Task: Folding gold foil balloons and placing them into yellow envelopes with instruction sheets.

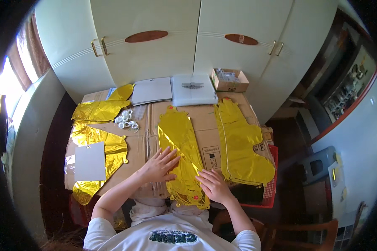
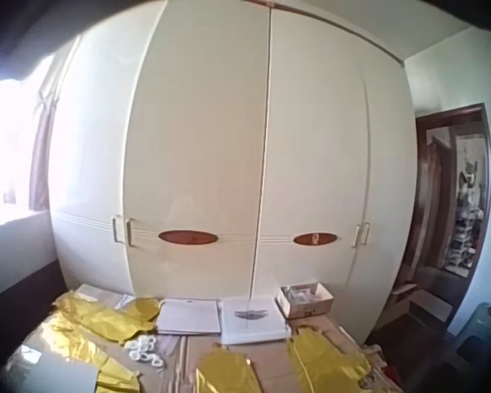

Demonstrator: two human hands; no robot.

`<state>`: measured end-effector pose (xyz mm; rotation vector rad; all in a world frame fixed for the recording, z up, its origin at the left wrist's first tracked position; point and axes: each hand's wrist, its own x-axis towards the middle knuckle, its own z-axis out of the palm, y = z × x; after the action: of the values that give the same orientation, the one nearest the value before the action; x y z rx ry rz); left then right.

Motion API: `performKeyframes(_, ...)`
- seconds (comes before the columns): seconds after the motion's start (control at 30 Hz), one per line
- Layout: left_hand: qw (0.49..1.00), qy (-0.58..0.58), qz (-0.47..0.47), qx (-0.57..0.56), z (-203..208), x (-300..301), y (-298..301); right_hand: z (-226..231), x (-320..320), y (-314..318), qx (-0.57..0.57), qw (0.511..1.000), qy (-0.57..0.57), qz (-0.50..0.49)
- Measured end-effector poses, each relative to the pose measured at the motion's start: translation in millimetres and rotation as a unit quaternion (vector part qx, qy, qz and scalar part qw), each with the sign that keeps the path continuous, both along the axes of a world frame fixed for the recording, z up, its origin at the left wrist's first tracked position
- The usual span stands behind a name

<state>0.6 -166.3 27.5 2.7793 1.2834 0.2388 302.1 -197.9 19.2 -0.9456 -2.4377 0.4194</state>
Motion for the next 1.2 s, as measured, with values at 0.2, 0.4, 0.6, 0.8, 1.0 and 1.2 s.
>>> performKeyframes(0.2, 0.99, -0.033, 0.134, -0.001, 21.7, -56.3, -21.6, 2.9, -12.3, 21.0, 0.02, 1.0, -0.001, 0.01)
performKeyframes(0.4, 0.889, 0.002, 0.456, -0.027, 33.1, -228.2, -96.5, 1.7, -21.3, 43.3, 0.01, 1.0, -0.005, 0.015)
performKeyframes(0.6, 0.847, 0.039, 0.51, -0.143, 10.9, -266.5, -171.8, -2.9, -44.5, 73.2, 0.048, 0.997, -0.058, 0.027)
performKeyframes(0.8, 0.871, 0.082, 0.474, -0.1, 8.3, -224.3, -202.0, -12.9, -43.5, 79.0, 0.034, 0.998, -0.05, 0.018)
performKeyframes(1.0, 0.903, 0.156, 0.385, -0.112, 23.0, -174.7, -233.3, -7.0, -33.8, 65.4, 0.031, 0.999, -0.012, -0.012)
performKeyframes(1.2, 0.941, -0.053, 0.324, 0.08, 64.6, -156.9, -226.3, 3.9, -16.6, 49.9, 0.025, 0.998, 0.017, -0.047)
